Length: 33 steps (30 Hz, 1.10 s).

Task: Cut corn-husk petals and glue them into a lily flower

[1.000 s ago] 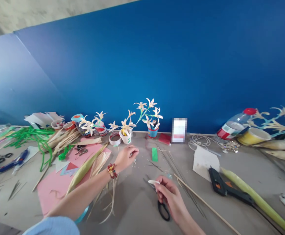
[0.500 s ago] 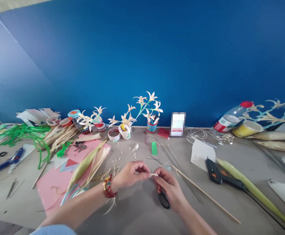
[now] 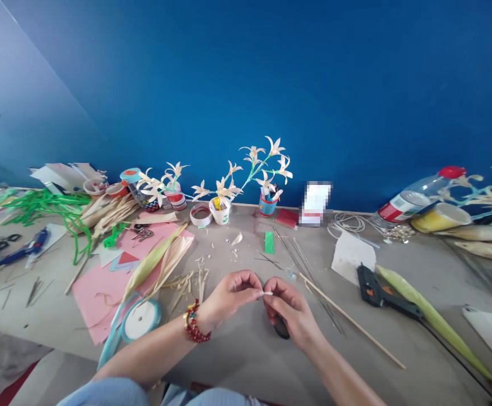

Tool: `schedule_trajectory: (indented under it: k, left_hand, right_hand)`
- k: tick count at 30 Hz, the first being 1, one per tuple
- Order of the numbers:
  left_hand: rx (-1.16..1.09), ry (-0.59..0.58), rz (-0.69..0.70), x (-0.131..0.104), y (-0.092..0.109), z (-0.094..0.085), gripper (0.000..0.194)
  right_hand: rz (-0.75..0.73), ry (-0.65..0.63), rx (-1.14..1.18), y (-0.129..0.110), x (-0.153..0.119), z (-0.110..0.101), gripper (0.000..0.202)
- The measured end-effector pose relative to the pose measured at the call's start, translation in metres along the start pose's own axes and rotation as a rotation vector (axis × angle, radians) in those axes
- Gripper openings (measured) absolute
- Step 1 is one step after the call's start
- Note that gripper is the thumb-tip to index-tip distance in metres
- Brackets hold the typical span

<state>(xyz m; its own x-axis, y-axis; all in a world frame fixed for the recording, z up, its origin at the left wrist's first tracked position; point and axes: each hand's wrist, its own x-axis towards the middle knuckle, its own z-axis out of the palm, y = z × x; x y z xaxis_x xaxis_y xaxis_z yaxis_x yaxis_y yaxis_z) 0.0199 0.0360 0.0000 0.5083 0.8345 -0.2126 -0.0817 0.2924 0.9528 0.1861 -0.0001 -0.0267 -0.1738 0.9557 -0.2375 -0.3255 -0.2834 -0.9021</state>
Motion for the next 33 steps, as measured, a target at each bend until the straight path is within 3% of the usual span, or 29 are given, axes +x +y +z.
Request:
schedule_trajectory:
  k: [4, 14, 23, 29, 33]
  left_hand:
    - [-0.172, 0.028, -0.007, 0.002, -0.007, 0.005, 0.014]
    - [-0.452, -0.041, -0.105, 0.003, -0.010, 0.006, 0.016]
    - [-0.413, -0.002, -0.072, 0.001, -0.014, 0.006, 0.017]
    - [-0.522, -0.064, -0.127, 0.001, -0.011, 0.004, 0.015]
    - [-0.408, -0.036, -0.085, -0.001, -0.010, 0.005, 0.017]
  right_hand:
    - [-0.012, 0.028, 0.030, 0.003, 0.002, 0.000, 0.028]
    - [-0.001, -0.028, 0.077, 0.008, 0.004, -0.005, 0.028]
    - [0.000, -0.012, -0.001, 0.006, 0.004, -0.002, 0.031]
    - [-0.024, -0.063, 0.143, 0.009, 0.003, -0.004, 0.029]
    - [-0.037, -0.026, 0.156, 0.010, 0.003, -0.006, 0.030]
